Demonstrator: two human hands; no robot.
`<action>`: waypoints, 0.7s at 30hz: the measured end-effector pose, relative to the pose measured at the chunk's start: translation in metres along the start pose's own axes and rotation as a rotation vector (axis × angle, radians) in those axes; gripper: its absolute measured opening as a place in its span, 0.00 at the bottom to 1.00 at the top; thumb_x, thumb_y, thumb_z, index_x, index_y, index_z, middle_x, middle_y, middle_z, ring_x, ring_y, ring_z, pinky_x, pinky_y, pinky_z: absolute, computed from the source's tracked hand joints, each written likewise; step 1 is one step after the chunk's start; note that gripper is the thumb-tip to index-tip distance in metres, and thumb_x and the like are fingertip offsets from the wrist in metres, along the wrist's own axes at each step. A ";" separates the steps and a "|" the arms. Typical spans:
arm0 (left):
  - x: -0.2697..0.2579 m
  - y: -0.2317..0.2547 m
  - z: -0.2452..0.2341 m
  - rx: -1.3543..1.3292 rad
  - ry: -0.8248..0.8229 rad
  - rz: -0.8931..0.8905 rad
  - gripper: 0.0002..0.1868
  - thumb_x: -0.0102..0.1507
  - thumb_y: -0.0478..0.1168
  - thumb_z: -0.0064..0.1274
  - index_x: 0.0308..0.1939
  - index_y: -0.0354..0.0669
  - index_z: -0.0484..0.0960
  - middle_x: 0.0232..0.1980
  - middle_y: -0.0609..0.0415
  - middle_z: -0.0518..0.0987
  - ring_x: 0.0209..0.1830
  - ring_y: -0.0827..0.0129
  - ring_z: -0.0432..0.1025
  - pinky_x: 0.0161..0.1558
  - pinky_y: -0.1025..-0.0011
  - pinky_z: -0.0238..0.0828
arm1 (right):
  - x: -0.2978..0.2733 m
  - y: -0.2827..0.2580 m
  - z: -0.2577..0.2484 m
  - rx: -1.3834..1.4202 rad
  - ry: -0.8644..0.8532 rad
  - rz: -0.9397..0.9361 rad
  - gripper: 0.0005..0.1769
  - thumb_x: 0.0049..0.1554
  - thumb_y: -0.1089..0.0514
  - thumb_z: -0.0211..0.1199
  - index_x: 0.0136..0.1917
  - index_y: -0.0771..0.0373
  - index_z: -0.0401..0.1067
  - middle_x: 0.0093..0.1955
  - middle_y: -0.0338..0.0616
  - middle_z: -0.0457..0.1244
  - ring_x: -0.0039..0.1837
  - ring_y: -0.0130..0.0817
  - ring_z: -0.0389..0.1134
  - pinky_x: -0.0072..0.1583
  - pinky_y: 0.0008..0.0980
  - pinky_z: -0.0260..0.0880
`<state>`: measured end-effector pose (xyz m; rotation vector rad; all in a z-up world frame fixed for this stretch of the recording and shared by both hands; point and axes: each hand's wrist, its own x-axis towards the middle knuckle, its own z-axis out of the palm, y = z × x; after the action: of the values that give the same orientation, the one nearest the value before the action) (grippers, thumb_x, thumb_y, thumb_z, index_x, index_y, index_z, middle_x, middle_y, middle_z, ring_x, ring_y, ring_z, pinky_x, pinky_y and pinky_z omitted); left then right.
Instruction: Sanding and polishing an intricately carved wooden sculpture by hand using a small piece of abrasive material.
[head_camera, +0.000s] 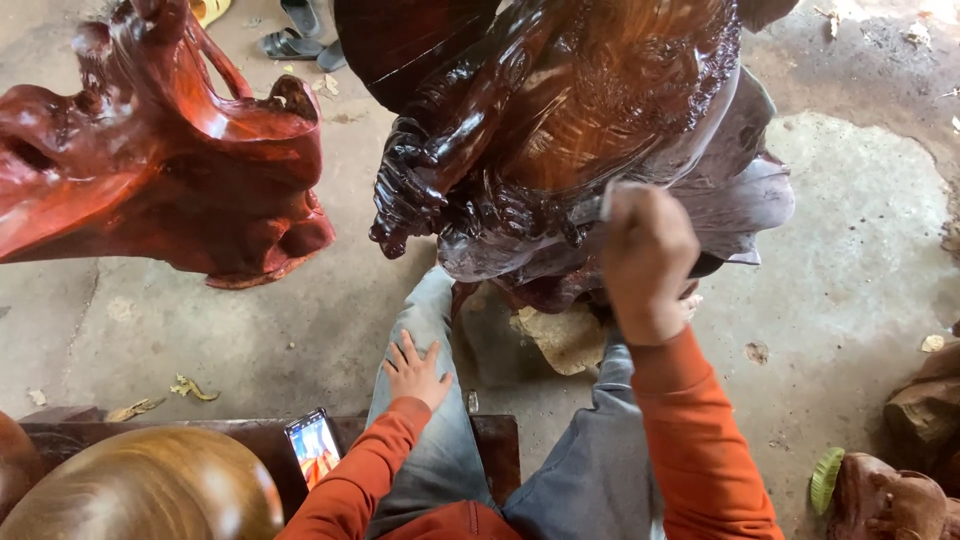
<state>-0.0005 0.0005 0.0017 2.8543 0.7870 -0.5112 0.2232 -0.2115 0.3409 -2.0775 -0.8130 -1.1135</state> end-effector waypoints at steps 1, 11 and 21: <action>0.000 0.000 0.000 -0.016 0.003 -0.003 0.37 0.62 0.64 0.50 0.74 0.66 0.65 0.83 0.32 0.43 0.80 0.32 0.45 0.70 0.35 0.48 | -0.005 0.001 0.006 -0.011 -0.007 -0.024 0.07 0.63 0.57 0.66 0.42 0.54 0.73 0.34 0.44 0.63 0.37 0.49 0.66 0.44 0.44 0.68; 0.000 0.001 -0.002 -0.003 0.014 -0.012 0.37 0.61 0.66 0.51 0.73 0.67 0.65 0.83 0.33 0.44 0.80 0.32 0.47 0.70 0.35 0.49 | 0.013 0.002 -0.023 -0.020 0.072 -0.091 0.04 0.66 0.62 0.69 0.48 0.62 0.77 0.44 0.46 0.70 0.43 0.47 0.69 0.50 0.37 0.71; 0.005 -0.003 0.000 -0.029 -0.022 -0.038 0.37 0.61 0.66 0.50 0.74 0.70 0.64 0.83 0.35 0.42 0.81 0.34 0.46 0.71 0.35 0.47 | 0.000 0.031 -0.007 -0.129 0.064 -0.555 0.02 0.59 0.64 0.71 0.43 0.60 0.81 0.49 0.46 0.72 0.53 0.47 0.73 0.55 0.39 0.77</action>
<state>0.0015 0.0051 -0.0005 2.8073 0.8399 -0.5303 0.2435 -0.2353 0.3365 -1.9538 -1.3672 -1.5462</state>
